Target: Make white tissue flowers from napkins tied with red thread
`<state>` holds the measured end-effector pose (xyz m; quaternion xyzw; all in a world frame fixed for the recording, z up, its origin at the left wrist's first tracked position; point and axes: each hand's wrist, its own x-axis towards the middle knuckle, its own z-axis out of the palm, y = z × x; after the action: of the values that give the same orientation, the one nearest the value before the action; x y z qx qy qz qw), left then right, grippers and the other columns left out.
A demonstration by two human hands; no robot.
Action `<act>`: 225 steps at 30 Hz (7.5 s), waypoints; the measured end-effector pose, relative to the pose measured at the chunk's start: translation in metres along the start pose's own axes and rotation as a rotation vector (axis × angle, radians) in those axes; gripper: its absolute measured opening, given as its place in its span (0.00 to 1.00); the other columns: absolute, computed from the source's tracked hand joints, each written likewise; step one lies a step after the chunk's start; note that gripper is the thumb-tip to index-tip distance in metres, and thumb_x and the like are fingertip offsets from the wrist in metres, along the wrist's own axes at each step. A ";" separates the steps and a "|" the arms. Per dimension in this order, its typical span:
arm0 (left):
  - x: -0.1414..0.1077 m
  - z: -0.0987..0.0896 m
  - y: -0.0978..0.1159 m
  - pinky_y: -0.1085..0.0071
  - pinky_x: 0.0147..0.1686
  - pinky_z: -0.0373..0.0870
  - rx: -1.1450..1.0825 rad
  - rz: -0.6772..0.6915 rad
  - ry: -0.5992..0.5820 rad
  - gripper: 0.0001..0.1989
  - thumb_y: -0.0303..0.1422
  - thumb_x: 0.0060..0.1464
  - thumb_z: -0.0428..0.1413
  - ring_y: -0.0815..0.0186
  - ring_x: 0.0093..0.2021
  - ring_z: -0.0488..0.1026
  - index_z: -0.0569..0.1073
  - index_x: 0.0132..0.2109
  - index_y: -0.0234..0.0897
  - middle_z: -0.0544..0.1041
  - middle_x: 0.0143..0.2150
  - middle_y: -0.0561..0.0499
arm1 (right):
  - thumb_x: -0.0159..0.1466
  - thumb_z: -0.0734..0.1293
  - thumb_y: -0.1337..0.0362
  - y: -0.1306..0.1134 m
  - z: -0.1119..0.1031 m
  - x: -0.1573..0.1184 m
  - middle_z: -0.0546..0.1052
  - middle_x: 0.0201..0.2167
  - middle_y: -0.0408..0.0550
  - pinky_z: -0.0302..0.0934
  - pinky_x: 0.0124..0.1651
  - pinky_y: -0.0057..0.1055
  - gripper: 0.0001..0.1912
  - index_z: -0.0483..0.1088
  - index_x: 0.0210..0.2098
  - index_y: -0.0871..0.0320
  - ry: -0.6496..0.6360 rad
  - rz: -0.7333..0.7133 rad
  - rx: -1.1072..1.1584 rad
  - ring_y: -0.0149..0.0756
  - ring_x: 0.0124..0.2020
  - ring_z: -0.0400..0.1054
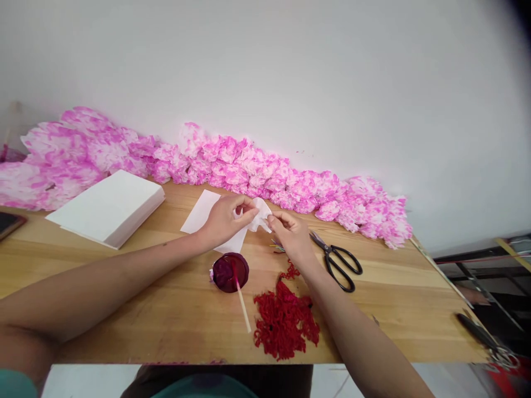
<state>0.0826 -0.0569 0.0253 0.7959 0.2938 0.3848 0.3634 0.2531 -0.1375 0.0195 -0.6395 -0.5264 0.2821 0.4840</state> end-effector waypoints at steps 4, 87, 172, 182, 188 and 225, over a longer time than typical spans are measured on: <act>-0.003 0.002 0.003 0.72 0.32 0.59 0.080 0.054 -0.065 0.10 0.39 0.56 0.56 0.70 0.28 0.66 0.74 0.32 0.37 0.73 0.26 0.55 | 0.62 0.64 0.59 -0.010 0.005 -0.008 0.78 0.30 0.45 0.58 0.32 0.29 0.12 0.78 0.35 0.56 -0.021 -0.156 -0.156 0.33 0.29 0.68; -0.006 0.013 -0.002 0.74 0.32 0.64 -0.216 -0.074 -0.116 0.10 0.36 0.56 0.54 0.69 0.31 0.69 0.72 0.32 0.35 0.74 0.29 0.53 | 0.62 0.66 0.57 -0.010 0.004 -0.007 0.76 0.33 0.46 0.60 0.43 0.35 0.09 0.73 0.34 0.55 0.107 -0.326 -0.271 0.38 0.36 0.68; -0.004 0.017 -0.013 0.72 0.32 0.66 -0.420 -0.252 -0.179 0.21 0.50 0.50 0.58 0.65 0.30 0.72 0.76 0.31 0.32 0.78 0.29 0.48 | 0.60 0.67 0.54 0.002 0.004 -0.001 0.74 0.27 0.41 0.57 0.33 0.29 0.11 0.73 0.31 0.56 0.077 -0.101 0.067 0.32 0.28 0.64; -0.005 0.016 -0.015 0.68 0.38 0.69 -0.389 -0.217 -0.165 0.18 0.46 0.53 0.56 0.62 0.36 0.74 0.78 0.33 0.33 0.79 0.33 0.48 | 0.61 0.66 0.61 -0.001 0.001 -0.001 0.76 0.31 0.44 0.61 0.39 0.33 0.05 0.73 0.34 0.54 0.104 -0.246 -0.102 0.36 0.33 0.68; 0.000 0.012 -0.010 0.72 0.31 0.66 -0.607 -0.369 -0.093 0.17 0.45 0.47 0.61 0.68 0.29 0.70 0.74 0.30 0.33 0.76 0.28 0.50 | 0.60 0.62 0.70 -0.006 -0.001 -0.003 0.76 0.35 0.47 0.61 0.43 0.37 0.11 0.75 0.36 0.52 0.043 -0.561 -0.322 0.39 0.39 0.69; -0.002 0.014 -0.015 0.70 0.31 0.67 -1.001 -0.579 -0.365 0.18 0.37 0.39 0.68 0.68 0.28 0.70 0.76 0.35 0.29 0.74 0.28 0.50 | 0.55 0.73 0.57 -0.003 -0.020 0.004 0.77 0.38 0.42 0.62 0.36 0.28 0.20 0.72 0.46 0.53 -0.284 -0.079 0.196 0.34 0.35 0.69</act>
<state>0.0904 -0.0550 0.0066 0.4691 0.2144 0.2191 0.8282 0.2707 -0.1403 0.0307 -0.5219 -0.5843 0.4002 0.4754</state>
